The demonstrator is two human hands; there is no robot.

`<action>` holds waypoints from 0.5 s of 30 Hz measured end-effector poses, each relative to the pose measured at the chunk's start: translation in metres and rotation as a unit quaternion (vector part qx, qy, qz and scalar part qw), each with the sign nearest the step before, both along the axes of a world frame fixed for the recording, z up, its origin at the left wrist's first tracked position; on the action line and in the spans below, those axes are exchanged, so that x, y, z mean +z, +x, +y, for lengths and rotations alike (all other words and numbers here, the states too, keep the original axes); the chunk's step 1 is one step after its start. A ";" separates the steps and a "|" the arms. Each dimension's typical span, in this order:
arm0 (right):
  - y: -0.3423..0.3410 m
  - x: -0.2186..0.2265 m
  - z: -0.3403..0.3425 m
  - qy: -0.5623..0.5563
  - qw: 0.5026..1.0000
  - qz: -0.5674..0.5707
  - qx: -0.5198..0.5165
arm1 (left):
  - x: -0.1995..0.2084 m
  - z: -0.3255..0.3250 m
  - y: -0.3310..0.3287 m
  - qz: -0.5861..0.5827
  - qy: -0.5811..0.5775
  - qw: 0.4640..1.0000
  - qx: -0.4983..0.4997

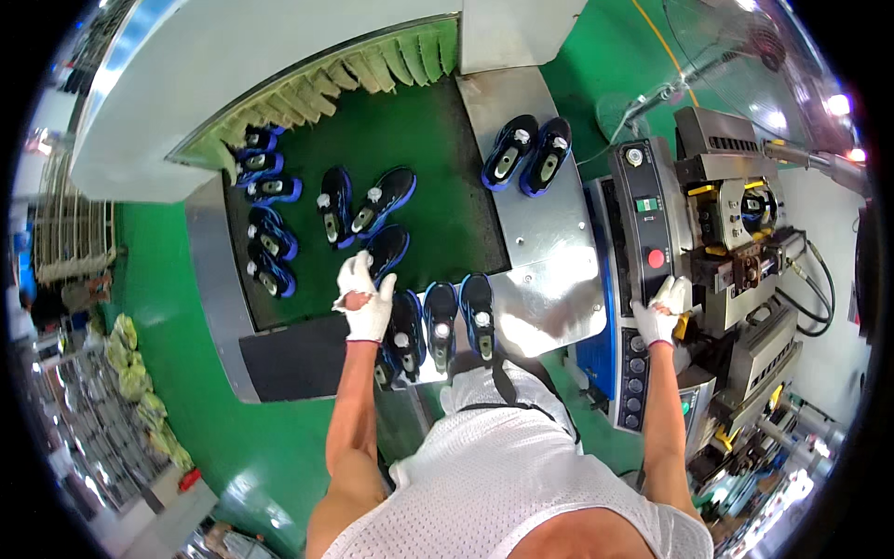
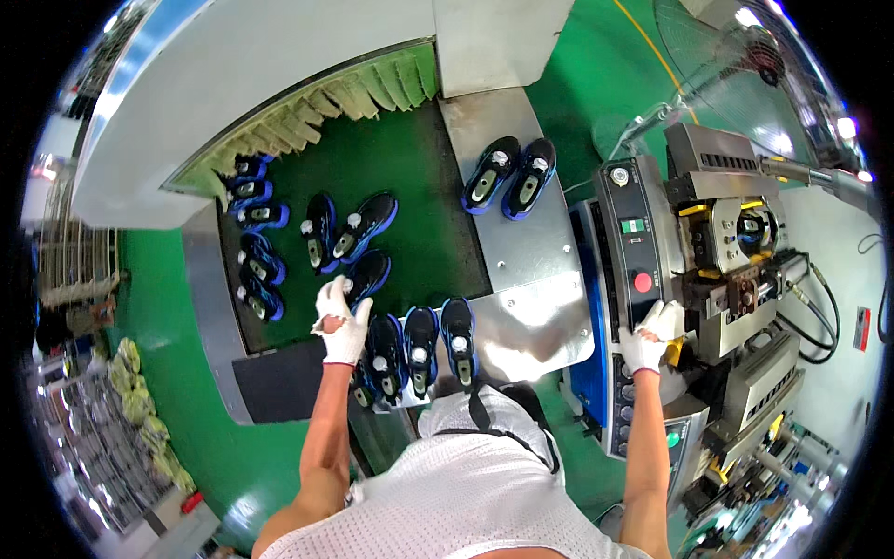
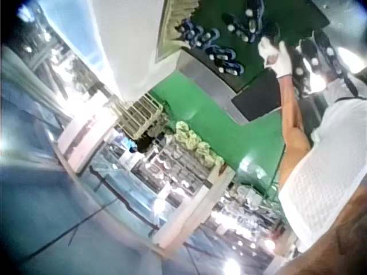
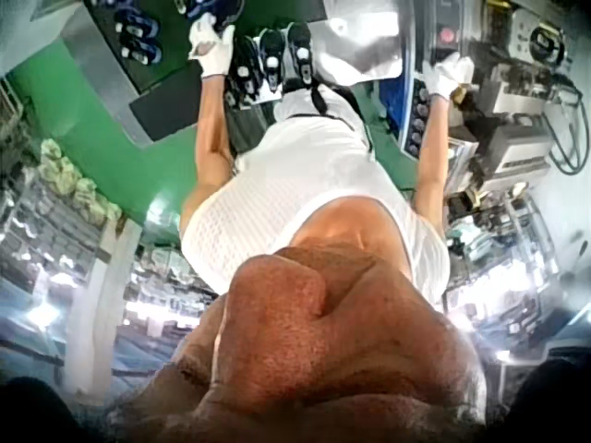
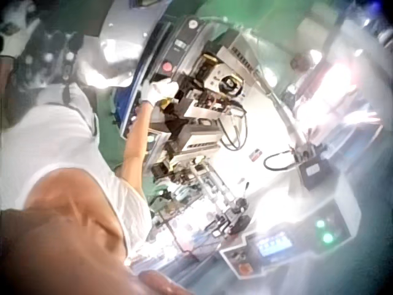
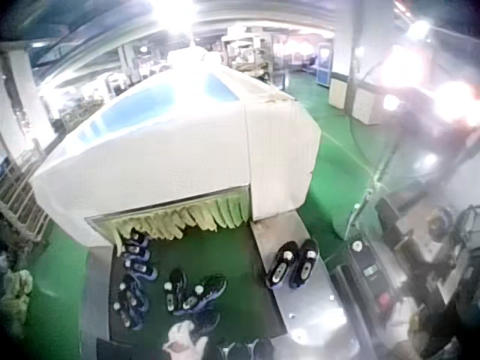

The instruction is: The person places blue and black shoe components into an industrial press machine and then moves them onto a conveyor belt.

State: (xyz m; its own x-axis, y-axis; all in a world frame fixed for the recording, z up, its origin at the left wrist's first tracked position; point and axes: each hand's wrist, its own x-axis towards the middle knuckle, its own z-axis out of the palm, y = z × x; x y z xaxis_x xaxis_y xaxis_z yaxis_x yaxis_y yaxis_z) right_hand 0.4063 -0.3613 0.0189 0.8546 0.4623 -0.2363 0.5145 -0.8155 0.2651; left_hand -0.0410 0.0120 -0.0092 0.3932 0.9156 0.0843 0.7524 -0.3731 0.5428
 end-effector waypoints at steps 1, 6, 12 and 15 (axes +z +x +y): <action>0.005 0.009 0.012 -0.049 0.995 0.060 -0.057 | -0.008 0.013 -0.007 0.038 -0.018 0.999 -0.005; -0.040 0.019 0.029 0.071 0.996 0.028 0.042 | -0.079 0.072 -0.042 0.115 -0.116 0.982 -0.095; -0.135 0.062 0.075 0.242 0.924 0.269 -0.128 | -0.021 0.082 -0.011 0.109 -0.116 0.983 -0.094; -0.161 0.041 0.066 0.293 0.904 0.301 -0.082 | 0.051 0.042 0.029 -0.083 -0.246 0.963 -0.073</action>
